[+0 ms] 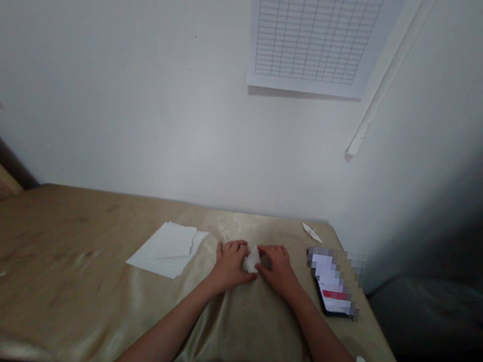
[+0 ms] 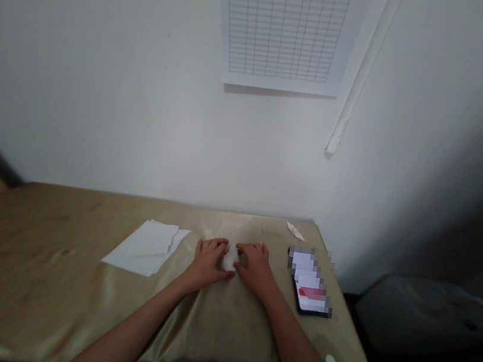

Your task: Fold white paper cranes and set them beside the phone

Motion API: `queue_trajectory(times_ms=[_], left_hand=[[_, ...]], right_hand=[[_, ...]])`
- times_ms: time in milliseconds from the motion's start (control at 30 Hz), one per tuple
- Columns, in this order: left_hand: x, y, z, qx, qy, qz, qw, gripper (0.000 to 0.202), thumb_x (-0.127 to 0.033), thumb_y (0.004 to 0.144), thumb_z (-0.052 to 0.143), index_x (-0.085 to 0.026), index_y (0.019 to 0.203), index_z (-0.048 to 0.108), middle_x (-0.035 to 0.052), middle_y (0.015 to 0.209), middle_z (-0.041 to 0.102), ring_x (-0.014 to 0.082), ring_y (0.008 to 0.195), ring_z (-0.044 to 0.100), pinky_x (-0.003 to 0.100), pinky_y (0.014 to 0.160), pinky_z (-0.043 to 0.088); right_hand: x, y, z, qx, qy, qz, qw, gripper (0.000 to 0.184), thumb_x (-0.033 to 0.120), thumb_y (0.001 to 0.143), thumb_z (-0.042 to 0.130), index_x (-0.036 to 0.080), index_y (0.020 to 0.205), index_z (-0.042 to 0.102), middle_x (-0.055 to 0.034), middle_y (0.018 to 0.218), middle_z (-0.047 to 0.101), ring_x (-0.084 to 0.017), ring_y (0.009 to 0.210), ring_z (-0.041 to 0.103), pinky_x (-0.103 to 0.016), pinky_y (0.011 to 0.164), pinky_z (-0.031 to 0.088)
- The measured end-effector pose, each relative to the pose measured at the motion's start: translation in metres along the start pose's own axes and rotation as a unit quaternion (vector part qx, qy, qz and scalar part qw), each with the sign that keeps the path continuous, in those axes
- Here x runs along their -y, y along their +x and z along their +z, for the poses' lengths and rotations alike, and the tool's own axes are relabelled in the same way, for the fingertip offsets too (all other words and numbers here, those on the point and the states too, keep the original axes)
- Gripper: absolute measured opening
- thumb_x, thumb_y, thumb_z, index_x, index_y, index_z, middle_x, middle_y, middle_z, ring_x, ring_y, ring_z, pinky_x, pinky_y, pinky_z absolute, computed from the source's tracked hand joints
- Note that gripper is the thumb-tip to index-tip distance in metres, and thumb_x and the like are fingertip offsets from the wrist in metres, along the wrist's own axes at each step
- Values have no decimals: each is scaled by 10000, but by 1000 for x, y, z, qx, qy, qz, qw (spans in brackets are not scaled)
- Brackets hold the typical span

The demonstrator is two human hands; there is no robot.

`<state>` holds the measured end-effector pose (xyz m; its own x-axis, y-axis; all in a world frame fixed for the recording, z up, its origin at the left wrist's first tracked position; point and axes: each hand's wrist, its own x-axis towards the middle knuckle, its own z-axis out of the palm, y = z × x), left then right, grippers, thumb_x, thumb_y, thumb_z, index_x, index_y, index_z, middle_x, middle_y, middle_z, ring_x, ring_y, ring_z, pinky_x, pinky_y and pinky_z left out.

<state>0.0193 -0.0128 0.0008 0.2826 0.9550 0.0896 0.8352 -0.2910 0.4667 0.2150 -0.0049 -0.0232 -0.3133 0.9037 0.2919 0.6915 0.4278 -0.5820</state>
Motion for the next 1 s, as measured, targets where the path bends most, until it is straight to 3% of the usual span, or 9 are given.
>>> queue_trajectory(times_ms=[333, 600, 1000], left_hand=[[2, 2, 0, 16, 2, -6, 1000, 577, -463, 653, 858, -244, 1123, 605, 114, 1479, 515, 360, 1428, 403, 697, 1203, 83], [5, 2, 2, 13, -1, 1, 1000, 568, -477, 664, 847, -240, 1123, 609, 127, 1490, 504, 360, 1431, 401, 697, 1200, 75], [2, -1, -1, 17, -9, 0, 1000, 563, -492, 624, 875, -232, 1053, 620, 124, 1488, 501, 366, 1432, 391, 691, 1206, 55]], right_hand=[[-4, 1, 2, -26, -8, 1, 1000, 377, 161, 844, 659, 249, 1211, 672, -65, 1145, 720, -257, 1173, 586, -523, 1155, 250], [-14, 3, -5, -42, -1, 13, 999, 70, 254, 835, 749, 282, 890, 783, -42, 1075, 725, -257, 1130, 587, -466, 1076, 343], [-3, 3, -5, -31, -15, 26, 999, 47, 231, 845, 735, 260, 842, 772, -35, 1058, 727, -254, 1148, 557, -461, 1099, 302]])
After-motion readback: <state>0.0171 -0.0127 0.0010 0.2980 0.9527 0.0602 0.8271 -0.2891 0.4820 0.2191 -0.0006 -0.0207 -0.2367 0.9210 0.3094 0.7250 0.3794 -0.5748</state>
